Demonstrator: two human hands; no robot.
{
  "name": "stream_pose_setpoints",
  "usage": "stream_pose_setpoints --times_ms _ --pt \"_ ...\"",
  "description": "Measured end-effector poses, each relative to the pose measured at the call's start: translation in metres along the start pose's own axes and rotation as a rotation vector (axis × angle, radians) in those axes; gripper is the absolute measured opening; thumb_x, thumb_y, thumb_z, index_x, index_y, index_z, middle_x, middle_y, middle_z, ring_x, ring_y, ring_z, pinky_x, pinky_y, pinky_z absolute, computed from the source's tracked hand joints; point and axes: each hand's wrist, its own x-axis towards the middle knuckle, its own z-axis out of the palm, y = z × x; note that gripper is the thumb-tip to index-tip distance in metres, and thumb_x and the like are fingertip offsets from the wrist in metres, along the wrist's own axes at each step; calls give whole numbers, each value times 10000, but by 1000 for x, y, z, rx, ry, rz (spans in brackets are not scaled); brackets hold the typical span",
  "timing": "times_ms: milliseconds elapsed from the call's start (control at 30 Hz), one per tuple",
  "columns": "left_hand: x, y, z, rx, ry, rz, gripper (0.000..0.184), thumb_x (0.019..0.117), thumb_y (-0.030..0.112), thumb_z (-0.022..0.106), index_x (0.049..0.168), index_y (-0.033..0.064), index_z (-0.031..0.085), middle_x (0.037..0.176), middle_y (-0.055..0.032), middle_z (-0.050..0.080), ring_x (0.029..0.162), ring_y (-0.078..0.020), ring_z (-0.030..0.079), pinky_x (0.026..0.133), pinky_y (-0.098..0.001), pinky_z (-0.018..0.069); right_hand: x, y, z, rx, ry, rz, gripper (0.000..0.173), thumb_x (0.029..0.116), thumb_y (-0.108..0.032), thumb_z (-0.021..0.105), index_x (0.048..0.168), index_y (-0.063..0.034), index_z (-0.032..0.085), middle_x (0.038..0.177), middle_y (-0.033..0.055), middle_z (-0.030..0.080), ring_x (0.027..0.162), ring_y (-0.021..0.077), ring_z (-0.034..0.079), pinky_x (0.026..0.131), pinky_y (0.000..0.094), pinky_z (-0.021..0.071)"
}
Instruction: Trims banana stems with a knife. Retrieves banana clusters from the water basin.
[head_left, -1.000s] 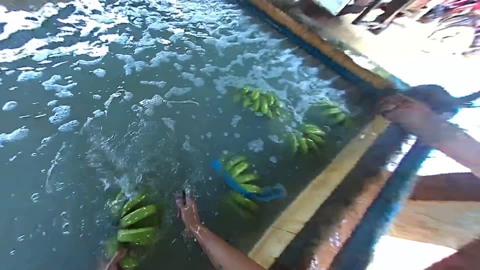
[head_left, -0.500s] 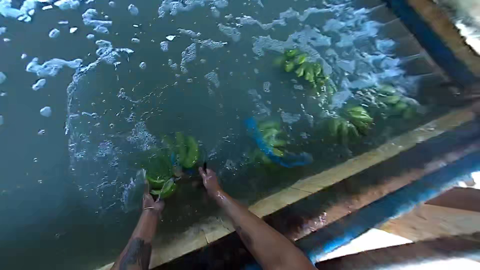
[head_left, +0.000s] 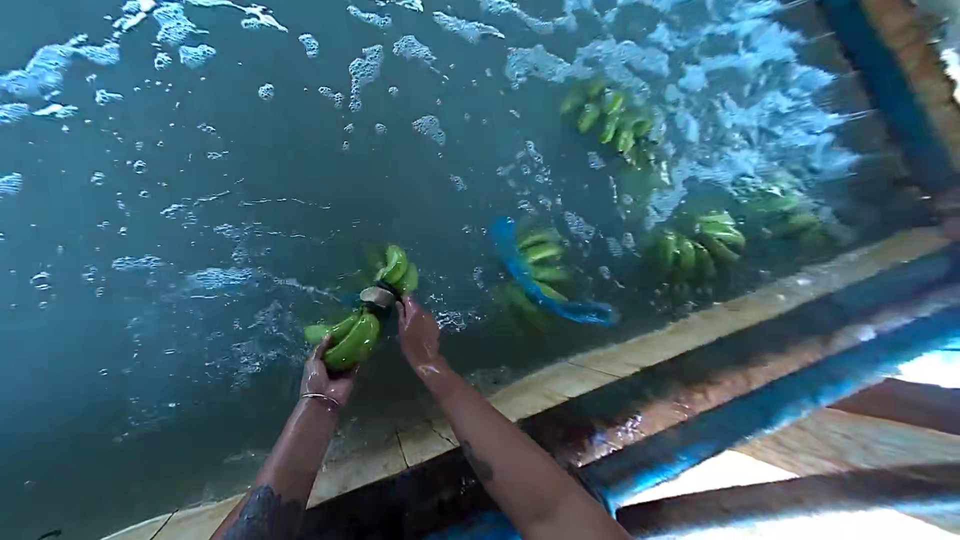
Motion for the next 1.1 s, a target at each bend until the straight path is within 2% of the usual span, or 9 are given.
stream_pose_setpoints --times_ms 133,267,367,467,633,733,800,967,1100 --pt "-3 -7 8 -4 29 -10 408 1058 287 479 1399 67 441 1271 -208 568 1077 -329 628 840 -476 572 0 6 2 174 -130 -31 419 1126 -233 355 1386 37 542 1211 272 673 1126 390 676 992 533 530" --pt "-6 -13 3 170 -36 99 387 1066 269 496 1385 50 488 1264 -189 599 1103 -313 631 870 -488 567 -25 20 -13 685 -360 129 346 1134 -265 368 1209 14 558 793 48 532 571 107 489 517 261 438" --pt "7 -15 -5 254 -59 182 413 1051 229 542 1417 53 469 1205 -199 639 1014 -309 674 806 -480 591 -49 30 -35 776 -502 169 313 1134 -262 351 1170 -19 545 735 1 495 497 73 428 447 226 385" --pt "14 -11 -8 306 -116 264 508 1038 183 569 1496 95 366 1164 -193 647 932 -274 694 729 -422 606 -58 31 -59 541 -314 16 320 1123 -236 376 1204 8 567 773 42 562 564 116 520 523 277 475" --pt "0 -30 8 287 -88 398 543 1005 97 611 1487 84 360 1149 -204 633 903 -265 687 687 -404 597 -8 18 -54 -76 -97 35 439 1125 -323 368 1380 -18 553 1192 254 686 1154 405 666 993 569 510" --pt "10 -37 2 252 -61 432 573 993 72 624 1493 80 343 1178 -218 618 924 -285 685 705 -425 602 -17 23 -28 215 -239 -14 397 1126 -278 377 1320 11 566 993 186 674 831 278 671 757 433 564" --pt "21 -26 0 258 -70 406 582 1005 98 615 1510 96 327 1180 -205 623 926 -267 682 709 -406 594 -36 24 -30 530 -424 -32 313 1119 -257 391 1191 -1 556 780 35 542 560 94 488 506 250 433" --pt "3 -9 3 216 -69 238 404 1047 184 541 1423 68 449 1188 -195 636 988 -283 675 766 -428 587 -8 19 -33 97 -71 -75 393 1116 -290 406 1291 1 604 1037 230 708 994 374 703 906 548 546" --pt "-5 -6 -2 157 -49 147 343 1058 229 500 1355 56 504 1236 -181 609 1076 -291 641 843 -459 570 -6 7 -3 214 -87 -126 379 1116 -261 412 1293 12 607 1007 213 707 886 327 712 808 481 583"
